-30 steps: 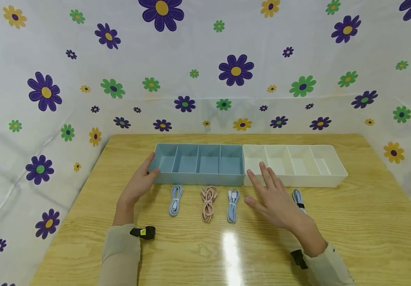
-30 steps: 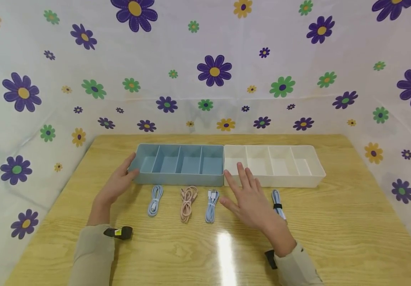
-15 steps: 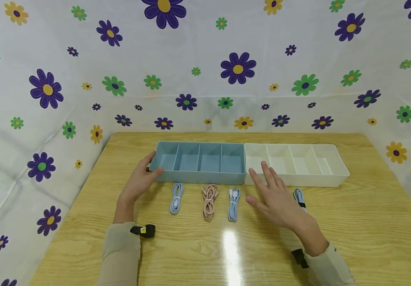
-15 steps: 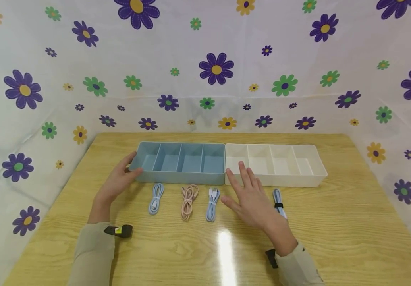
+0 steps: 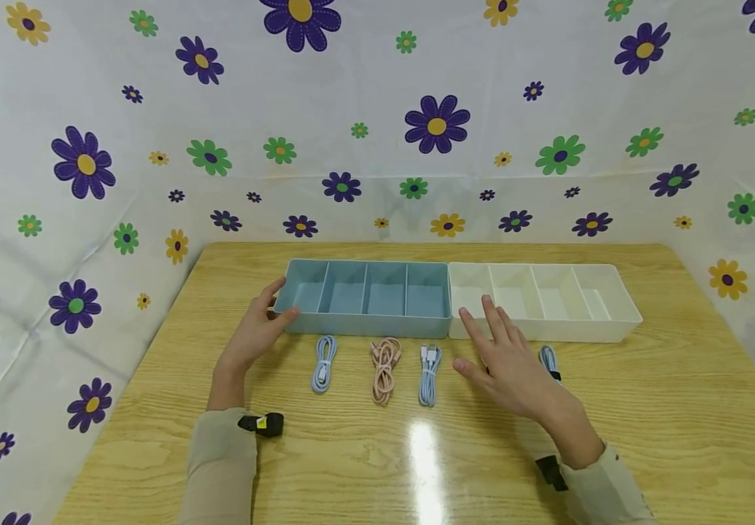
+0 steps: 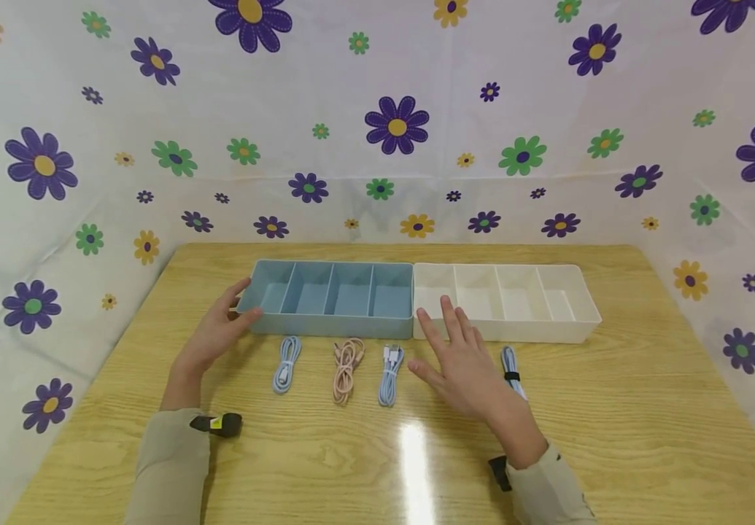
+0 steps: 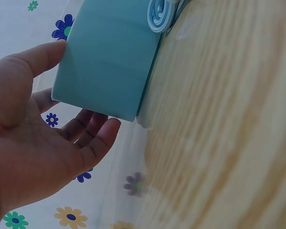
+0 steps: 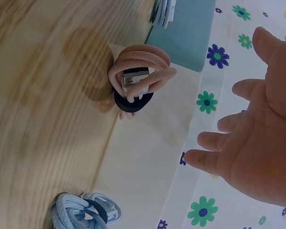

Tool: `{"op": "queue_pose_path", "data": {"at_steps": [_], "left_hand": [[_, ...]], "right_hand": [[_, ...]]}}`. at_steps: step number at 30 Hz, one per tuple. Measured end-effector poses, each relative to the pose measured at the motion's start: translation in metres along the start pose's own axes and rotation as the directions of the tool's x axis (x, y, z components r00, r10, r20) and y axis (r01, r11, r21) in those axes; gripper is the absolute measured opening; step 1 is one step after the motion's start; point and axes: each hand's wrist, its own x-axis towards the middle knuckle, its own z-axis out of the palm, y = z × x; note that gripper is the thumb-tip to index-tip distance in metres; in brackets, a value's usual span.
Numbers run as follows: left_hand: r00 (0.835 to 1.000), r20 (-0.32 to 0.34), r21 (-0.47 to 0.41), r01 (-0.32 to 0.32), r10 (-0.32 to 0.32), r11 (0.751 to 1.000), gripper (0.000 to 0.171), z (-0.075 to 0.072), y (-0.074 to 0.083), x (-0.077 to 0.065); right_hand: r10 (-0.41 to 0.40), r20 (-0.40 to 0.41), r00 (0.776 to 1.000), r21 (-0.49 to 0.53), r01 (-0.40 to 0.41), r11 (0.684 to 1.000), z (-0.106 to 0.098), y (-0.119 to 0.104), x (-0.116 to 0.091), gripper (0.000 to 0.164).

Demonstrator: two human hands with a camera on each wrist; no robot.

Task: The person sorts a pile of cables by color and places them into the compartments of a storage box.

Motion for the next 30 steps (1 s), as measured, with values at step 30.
{"op": "queue_pose_path", "data": {"at_steps": [30], "left_hand": [[1.0, -0.01, 0.008, 0.013, -0.013, 1.0, 0.074, 0.003, -0.005, 0.004]], "right_hand": [[0.075, 0.003, 0.997, 0.073, -0.076, 0.994, -0.013, 0.023, -0.003, 0.07]]}}
